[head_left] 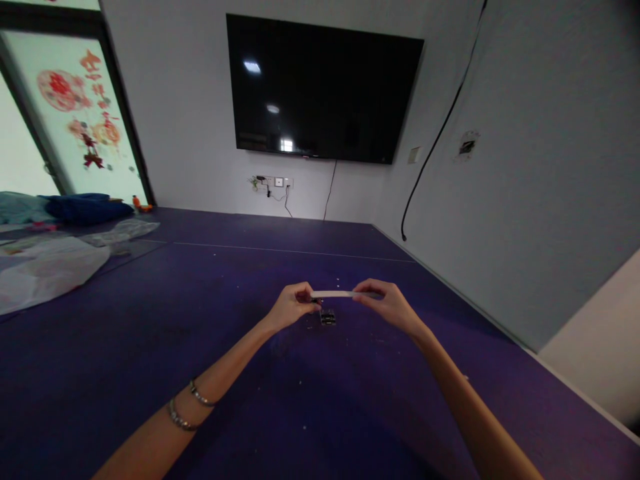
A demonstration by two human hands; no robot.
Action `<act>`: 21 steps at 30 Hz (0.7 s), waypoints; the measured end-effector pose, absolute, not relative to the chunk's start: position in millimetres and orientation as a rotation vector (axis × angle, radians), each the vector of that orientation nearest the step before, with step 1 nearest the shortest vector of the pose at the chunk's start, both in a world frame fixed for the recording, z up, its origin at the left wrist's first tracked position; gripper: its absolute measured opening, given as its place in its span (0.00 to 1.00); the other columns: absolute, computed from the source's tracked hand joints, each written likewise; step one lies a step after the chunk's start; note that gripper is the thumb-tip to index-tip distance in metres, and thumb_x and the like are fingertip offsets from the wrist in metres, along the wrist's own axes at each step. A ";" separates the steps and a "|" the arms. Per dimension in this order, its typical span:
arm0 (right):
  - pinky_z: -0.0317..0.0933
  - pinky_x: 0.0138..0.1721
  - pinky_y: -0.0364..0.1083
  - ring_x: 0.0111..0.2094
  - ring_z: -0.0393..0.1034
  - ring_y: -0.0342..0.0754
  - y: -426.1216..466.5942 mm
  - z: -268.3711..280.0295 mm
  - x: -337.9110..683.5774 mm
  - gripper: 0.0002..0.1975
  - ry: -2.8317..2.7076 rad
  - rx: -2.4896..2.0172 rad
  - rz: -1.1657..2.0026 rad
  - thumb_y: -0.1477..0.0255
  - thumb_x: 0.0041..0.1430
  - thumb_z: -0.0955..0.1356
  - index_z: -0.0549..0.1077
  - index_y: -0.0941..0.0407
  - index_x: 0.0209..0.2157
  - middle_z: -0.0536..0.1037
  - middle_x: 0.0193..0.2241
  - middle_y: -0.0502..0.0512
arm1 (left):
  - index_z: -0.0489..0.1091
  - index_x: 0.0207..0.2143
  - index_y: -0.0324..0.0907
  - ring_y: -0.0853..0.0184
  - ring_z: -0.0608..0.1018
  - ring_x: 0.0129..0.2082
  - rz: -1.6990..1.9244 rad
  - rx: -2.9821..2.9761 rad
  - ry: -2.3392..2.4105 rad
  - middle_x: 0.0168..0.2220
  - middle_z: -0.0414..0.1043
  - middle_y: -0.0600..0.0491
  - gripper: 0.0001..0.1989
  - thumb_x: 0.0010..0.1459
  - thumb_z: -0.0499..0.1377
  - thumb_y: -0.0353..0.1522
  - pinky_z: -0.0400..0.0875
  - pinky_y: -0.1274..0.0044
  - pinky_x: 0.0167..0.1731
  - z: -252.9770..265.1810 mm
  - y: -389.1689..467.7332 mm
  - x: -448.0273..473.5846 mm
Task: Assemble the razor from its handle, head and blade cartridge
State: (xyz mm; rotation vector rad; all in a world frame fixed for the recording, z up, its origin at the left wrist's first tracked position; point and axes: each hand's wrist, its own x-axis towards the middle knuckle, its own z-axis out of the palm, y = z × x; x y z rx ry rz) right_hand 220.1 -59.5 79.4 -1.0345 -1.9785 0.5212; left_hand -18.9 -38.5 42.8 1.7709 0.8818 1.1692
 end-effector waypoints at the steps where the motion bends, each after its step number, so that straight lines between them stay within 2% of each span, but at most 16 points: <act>1: 0.63 0.38 0.47 0.34 0.70 0.48 -58.7 78.4 220.5 0.10 -1.972 -1.042 0.516 0.63 0.51 0.67 0.74 0.55 0.30 0.76 0.30 0.54 | 0.63 0.21 0.39 0.71 0.72 0.25 1.172 1.770 0.881 0.23 0.71 0.57 0.11 0.39 0.65 0.28 0.66 0.78 0.28 43.1 -38.6 -19.1; 21: 0.63 0.36 0.45 0.32 0.69 0.46 -58.2 81.4 226.9 0.10 -1.987 -1.028 0.578 0.63 0.51 0.67 0.74 0.56 0.30 0.76 0.28 0.53 | 0.64 0.23 0.38 0.72 0.73 0.25 1.151 1.743 0.851 0.24 0.71 0.56 0.10 0.40 0.64 0.28 0.66 0.78 0.29 46.8 -42.5 -19.7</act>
